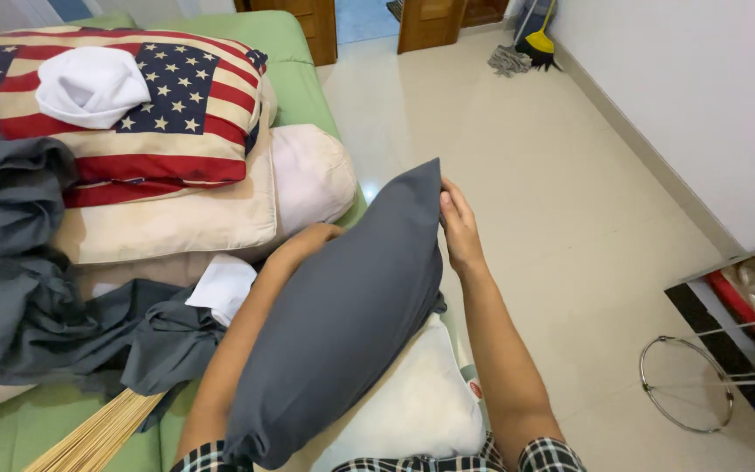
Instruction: Cleaning pillows by beating them with a palm broom and then putting fresh pillowcases on them.
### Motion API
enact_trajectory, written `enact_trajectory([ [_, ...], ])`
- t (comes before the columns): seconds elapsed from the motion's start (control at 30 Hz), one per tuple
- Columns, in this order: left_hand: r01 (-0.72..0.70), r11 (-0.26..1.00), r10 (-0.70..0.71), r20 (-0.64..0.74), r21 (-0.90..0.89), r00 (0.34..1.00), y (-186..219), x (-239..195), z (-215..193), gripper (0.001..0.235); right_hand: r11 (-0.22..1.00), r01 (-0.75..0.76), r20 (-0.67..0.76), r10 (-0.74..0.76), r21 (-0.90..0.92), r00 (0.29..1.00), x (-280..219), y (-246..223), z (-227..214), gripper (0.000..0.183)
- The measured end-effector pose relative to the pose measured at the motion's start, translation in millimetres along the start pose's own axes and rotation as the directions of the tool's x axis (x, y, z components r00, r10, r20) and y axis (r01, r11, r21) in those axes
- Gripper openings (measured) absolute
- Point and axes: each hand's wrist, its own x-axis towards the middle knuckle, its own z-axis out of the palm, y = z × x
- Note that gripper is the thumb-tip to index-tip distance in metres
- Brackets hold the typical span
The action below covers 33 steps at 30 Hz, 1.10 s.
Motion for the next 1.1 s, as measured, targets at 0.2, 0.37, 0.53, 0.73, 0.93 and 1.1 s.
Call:
enact_trajectory([
  [0.2, -0.173, 0.955, 0.216, -0.165, 0.242, 0.962, 76, -27, 5, 0.027, 0.999, -0.051, 0.294, 0.051, -0.009, 0.955, 26, 14, 6, 0.045],
  [0.37, -0.271, 0.612, 0.265, -0.13, -0.743, 0.955, 113, -46, -8, 0.036, 0.936, -0.307, 0.227, 0.265, 0.174, 0.937, 55, 85, -24, 0.032],
  [0.53, -0.398, 0.736, 0.362, -0.178, -0.548, 0.915, 66, -17, 9, 0.017, 0.956, -0.248, 0.01, 0.25, 0.157, 0.968, 52, 98, -39, 0.024],
  [0.73, -0.548, 0.746, 0.373, -0.444, -0.378, 0.815, 50, -17, 14, 0.022, 0.953, 0.128, -0.203, -0.073, 0.275, 0.976, 29, 52, -12, 0.033],
  [0.93, -0.566, 0.768, 0.343, -0.554, -0.3, 0.759, 23, -4, 11, 0.026, 0.921, -0.001, -0.154, 0.066, 0.389, 0.986, 30, 35, 3, 0.038],
  [1.1, -0.548, 0.761, 0.26, -0.611, -0.346, 0.747, 10, 9, 17, 0.031, 0.944, -0.16, -0.066, 0.186, 0.288, 0.98, 31, 53, -5, 0.047],
])
